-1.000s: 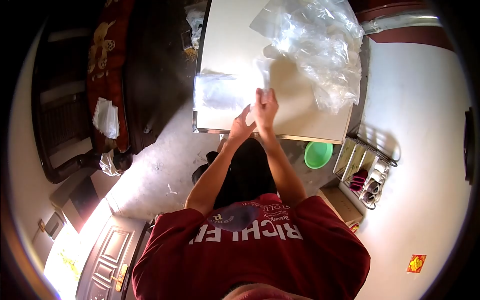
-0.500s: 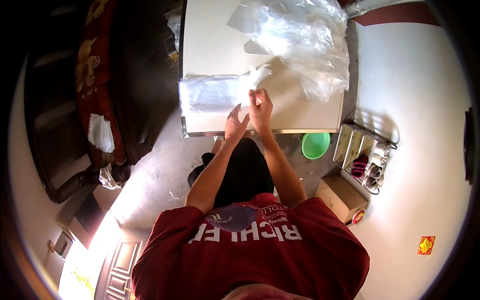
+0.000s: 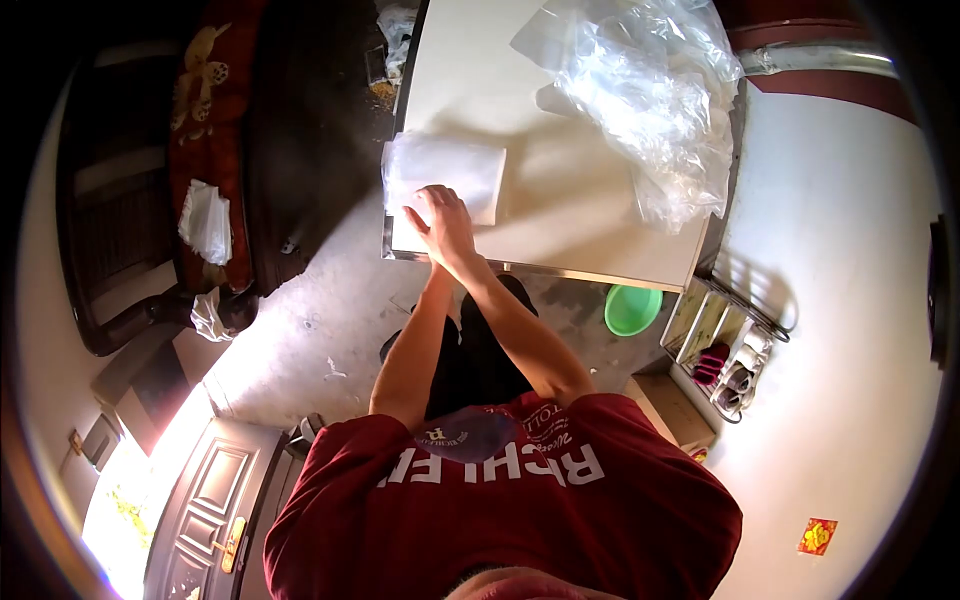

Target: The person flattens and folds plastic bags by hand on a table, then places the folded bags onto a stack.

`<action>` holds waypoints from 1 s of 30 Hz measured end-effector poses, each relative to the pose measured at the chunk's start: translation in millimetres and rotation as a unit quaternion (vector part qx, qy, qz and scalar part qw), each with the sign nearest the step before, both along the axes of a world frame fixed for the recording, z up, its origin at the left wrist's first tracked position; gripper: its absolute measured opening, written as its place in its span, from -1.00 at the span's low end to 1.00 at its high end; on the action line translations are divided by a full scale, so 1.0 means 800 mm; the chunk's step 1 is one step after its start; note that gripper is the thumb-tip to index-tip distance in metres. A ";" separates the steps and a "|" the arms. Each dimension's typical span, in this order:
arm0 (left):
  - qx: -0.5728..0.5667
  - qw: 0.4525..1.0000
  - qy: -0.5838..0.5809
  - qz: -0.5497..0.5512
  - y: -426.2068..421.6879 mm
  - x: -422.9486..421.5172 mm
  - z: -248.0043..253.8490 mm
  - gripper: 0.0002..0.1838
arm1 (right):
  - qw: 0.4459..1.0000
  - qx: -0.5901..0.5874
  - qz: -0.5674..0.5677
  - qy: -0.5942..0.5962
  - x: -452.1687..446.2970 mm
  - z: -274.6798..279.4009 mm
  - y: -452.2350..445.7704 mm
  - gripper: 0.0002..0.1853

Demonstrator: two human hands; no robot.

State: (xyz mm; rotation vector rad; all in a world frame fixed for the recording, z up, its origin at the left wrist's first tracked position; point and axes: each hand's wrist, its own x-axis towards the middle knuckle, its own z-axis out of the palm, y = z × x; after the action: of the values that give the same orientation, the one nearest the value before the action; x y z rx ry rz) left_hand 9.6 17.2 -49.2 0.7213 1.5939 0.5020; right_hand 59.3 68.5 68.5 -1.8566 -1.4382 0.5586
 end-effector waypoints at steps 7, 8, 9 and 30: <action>-0.076 0.974 -0.183 0.113 0.010 -0.015 0.023 -0.65 | 0.980 -0.014 -0.132 -0.151 0.067 -0.074 -0.057 -0.67; -0.082 0.974 -0.182 0.110 0.011 -0.016 0.025 -0.63 | 0.970 -0.054 -0.168 -0.165 0.074 -0.087 -0.066 -0.60; -0.081 0.974 -0.181 0.110 0.011 -0.016 0.028 -0.63 | 0.958 -0.094 -0.204 -0.178 0.080 -0.100 -0.074 -0.54; -0.185 0.880 -0.326 0.292 0.019 -0.011 0.033 -0.62 | 0.878 -0.232 -0.182 0.377 0.071 -0.050 -0.108 -0.73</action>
State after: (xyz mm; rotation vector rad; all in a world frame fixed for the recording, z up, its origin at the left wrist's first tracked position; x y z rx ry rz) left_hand 0.5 32.7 -22.6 -0.2422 1.1764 0.7502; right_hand 116.3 -17.9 28.1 -1.8603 -0.4410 1.3316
